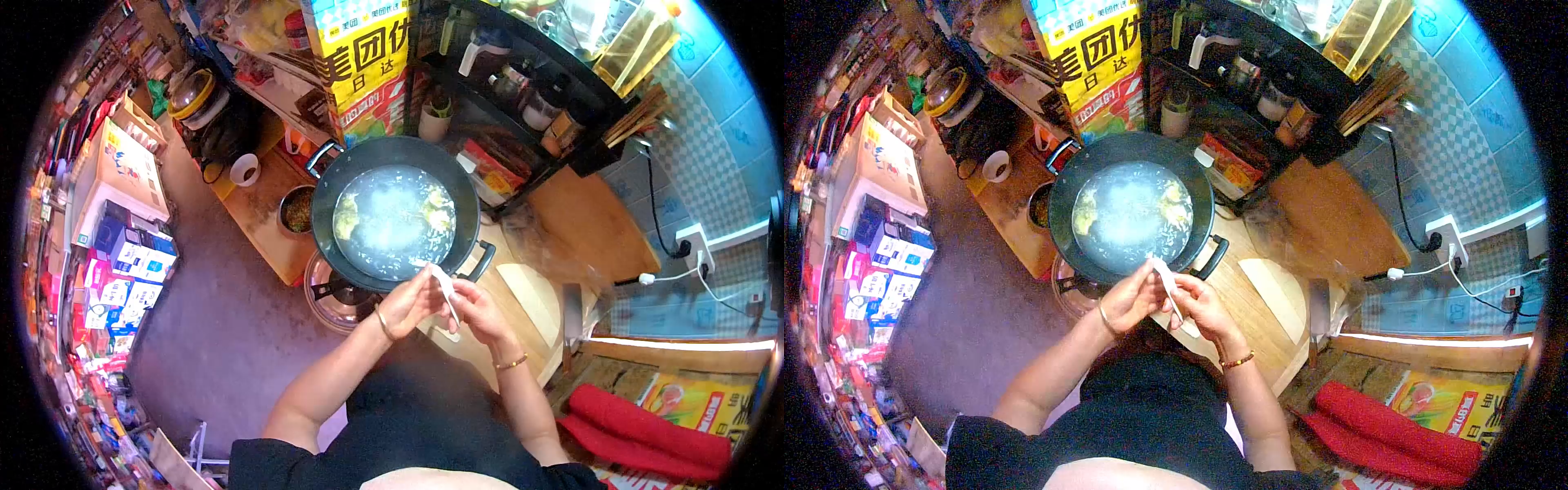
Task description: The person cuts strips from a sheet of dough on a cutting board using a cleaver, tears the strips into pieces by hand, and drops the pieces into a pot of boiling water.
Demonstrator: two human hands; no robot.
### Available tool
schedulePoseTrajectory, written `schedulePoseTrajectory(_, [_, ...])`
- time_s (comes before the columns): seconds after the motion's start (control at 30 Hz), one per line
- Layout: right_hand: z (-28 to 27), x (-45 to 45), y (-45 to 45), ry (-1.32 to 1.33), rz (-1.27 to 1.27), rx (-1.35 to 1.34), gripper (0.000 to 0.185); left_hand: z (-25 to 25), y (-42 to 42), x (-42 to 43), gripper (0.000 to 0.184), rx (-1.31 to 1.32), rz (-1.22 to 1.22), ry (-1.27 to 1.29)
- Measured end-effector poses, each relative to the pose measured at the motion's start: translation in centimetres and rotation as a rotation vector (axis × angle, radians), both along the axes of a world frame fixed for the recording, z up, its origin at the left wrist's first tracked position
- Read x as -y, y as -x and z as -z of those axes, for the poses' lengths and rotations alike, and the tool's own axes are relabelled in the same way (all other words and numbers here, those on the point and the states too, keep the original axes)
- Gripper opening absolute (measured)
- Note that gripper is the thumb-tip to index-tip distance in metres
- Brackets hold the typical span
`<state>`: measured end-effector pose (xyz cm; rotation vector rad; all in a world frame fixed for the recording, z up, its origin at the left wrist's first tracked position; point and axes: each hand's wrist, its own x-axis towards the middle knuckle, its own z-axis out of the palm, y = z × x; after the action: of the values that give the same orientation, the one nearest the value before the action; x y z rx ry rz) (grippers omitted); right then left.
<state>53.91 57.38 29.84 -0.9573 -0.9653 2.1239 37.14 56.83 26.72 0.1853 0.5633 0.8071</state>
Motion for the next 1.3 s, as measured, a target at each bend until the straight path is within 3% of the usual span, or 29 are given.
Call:
schedulePoseTrajectory(0.03, [0.3, 0.1, -0.2, -0.001, -0.002, 0.002, 0.031, 0.3, -0.2, -0.7, 0.043, 0.171, -0.053, -0.024])
schedulePoseTrajectory(0.07, [0.4, 0.2, -0.5, -0.011, -0.054, 0.031, 0.03, 0.4, -0.7, -1.2, 0.031, 0.078, -0.206, 0.066])
schedulePoseTrajectory(0.17, [0.7, 0.5, -0.9, -0.009, -0.093, 0.062, 0.028, -0.5, -0.1, -2.1, 0.026, -0.128, -0.294, 0.027])
schedulePoseTrajectory(0.23, [1.4, 0.8, -1.1, -0.122, -0.075, 0.244, 0.028, -1.5, 0.3, -1.9, 0.025, -0.178, -0.282, -0.001])
schedulePoseTrajectory(0.33, [-0.1, 0.5, 0.5, -0.151, -0.017, 0.179, 0.028, -3.1, 0.3, -1.5, 0.026, -0.617, -0.14, -0.488])
schedulePoseTrajectory(0.47, [0.1, -0.9, 2.2, -0.161, 0.076, 0.088, 0.022, -4.0, 0.5, -1.0, 0.024, -0.502, -0.003, -0.331])
schedulePoseTrajectory(0.57, [-1.0, -0.6, 2.7, -0.141, 0.112, 0.118, 0.016, -4.2, 0.5, -0.9, 0.023, -0.558, -0.128, -0.374])
schedulePoseTrajectory(0.63, [-0.9, -0.1, 2.7, -0.153, 0.128, 0.15, 0.015, -5.0, 0.4, -0.4, 0.022, -0.949, -0.192, -0.661])
schedulePoseTrajectory(0.67, [-0.7, 0.1, 2.7, -0.152, 0.123, 0.165, 0.016, -5.6, 0.1, -0.1, 0.022, -1.044, -0.225, -0.681])
schedulePoseTrajectory(0.8, [0.4, 0.7, 1.8, -0.234, 0.111, 0.198, 0.016, -4.7, 0.7, -0.4, 0.021, -0.945, -0.267, -0.565])
schedulePoseTrajectory(0.83, [0.3, 0.7, 1.7, -0.3, 0.106, 0.226, 0.016, -4.1, 0.8, -0.6, 0.021, -0.817, -0.287, -0.473])
schedulePoseTrajectory(1.0, [0.1, 1.5, 0.5, -0.195, 0.032, 0.22, 0.016, -4.2, 2.3, -1.5, 0.023, -0.645, -0.273, -0.232])
schedulePoseTrajectory(1.3, [1.2, 1.9, -0.9, -0.219, -0.08, 0.295, 0.017, -4.6, 5.3, -2.5, 0.026, -0.606, -0.334, -0.23])
